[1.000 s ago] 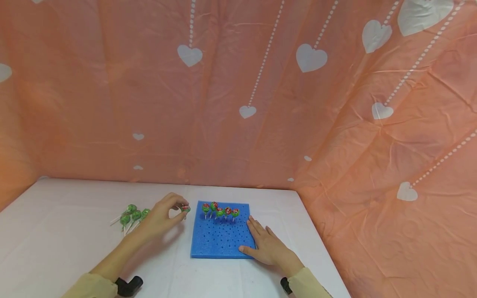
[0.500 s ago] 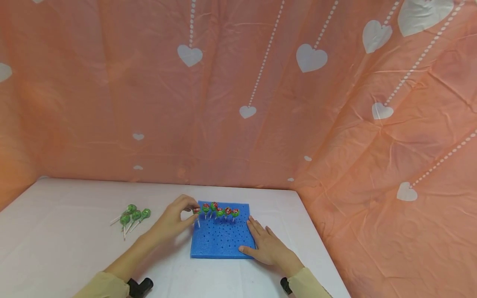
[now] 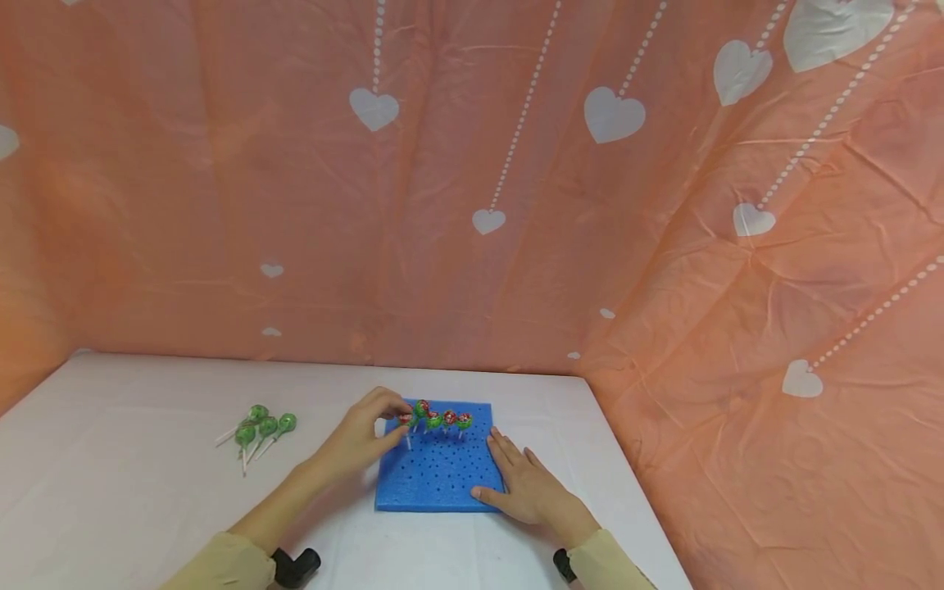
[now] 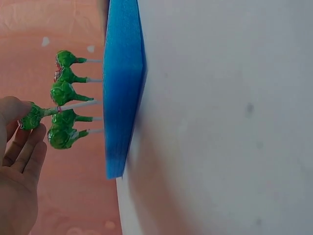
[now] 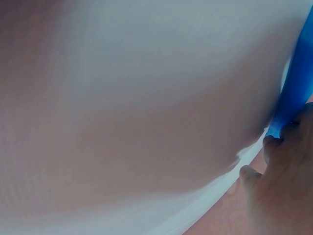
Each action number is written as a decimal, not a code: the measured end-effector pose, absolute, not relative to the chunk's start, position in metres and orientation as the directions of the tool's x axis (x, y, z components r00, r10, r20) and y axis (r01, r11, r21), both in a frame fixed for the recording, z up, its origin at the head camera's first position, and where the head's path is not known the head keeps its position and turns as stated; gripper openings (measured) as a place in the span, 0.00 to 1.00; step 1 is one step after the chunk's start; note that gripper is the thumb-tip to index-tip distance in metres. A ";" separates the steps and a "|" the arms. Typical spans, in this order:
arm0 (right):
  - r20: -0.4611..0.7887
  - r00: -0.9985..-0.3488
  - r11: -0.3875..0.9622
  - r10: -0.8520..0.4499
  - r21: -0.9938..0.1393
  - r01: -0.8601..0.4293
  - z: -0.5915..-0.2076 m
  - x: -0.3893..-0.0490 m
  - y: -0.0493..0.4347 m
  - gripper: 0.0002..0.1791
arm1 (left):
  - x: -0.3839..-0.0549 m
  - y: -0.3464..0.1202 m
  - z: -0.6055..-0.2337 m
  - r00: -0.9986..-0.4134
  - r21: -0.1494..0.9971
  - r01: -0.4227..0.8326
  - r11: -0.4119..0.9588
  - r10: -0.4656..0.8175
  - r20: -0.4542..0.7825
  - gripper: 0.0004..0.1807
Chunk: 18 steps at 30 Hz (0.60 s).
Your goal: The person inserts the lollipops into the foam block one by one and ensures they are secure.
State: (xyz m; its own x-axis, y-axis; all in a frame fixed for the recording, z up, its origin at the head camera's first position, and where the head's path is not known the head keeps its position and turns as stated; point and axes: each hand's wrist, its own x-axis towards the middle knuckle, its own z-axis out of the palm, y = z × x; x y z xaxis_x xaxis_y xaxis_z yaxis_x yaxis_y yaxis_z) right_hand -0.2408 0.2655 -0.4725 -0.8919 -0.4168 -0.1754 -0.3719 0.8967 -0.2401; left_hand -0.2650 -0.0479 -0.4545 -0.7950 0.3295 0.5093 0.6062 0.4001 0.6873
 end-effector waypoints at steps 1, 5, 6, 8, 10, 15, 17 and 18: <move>-0.176 -0.892 0.896 -0.417 -0.242 -0.372 -0.473 -0.241 0.266 0.53 | -0.266 -0.047 -0.455 -0.791 0.684 0.611 0.398 0.332 0.514 0.12; -0.175 -0.893 0.897 -0.415 -0.244 -0.369 -0.472 -0.240 0.266 0.53 | -0.267 -0.044 -0.456 -0.781 0.675 0.624 0.393 0.339 0.525 0.12; -0.175 -0.893 0.897 -0.415 -0.244 -0.369 -0.471 -0.240 0.265 0.53 | -0.267 -0.044 -0.456 -0.779 0.675 0.626 0.390 0.340 0.526 0.12; -0.173 -0.893 0.897 -0.415 -0.243 -0.370 -0.471 -0.240 0.265 0.53 | -0.267 -0.044 -0.456 -0.781 0.677 0.624 0.390 0.341 0.523 0.12; -0.172 -0.893 0.897 -0.415 -0.239 -0.371 -0.470 -0.240 0.264 0.53 | -0.267 -0.043 -0.456 -0.780 0.679 0.624 0.385 0.344 0.522 0.12; -0.170 -0.894 0.898 -0.415 -0.235 -0.372 -0.470 -0.239 0.264 0.52 | -0.267 -0.041 -0.459 -0.782 0.683 0.622 0.384 0.353 0.513 0.12; -0.170 -0.894 0.898 -0.414 -0.235 -0.371 -0.470 -0.239 0.264 0.52 | -0.266 -0.040 -0.460 -0.787 0.686 0.615 0.389 0.361 0.500 0.12; -0.169 -0.895 0.899 -0.413 -0.234 -0.370 -0.470 -0.239 0.264 0.52 | -0.266 -0.040 -0.460 -0.789 0.689 0.611 0.390 0.365 0.494 0.12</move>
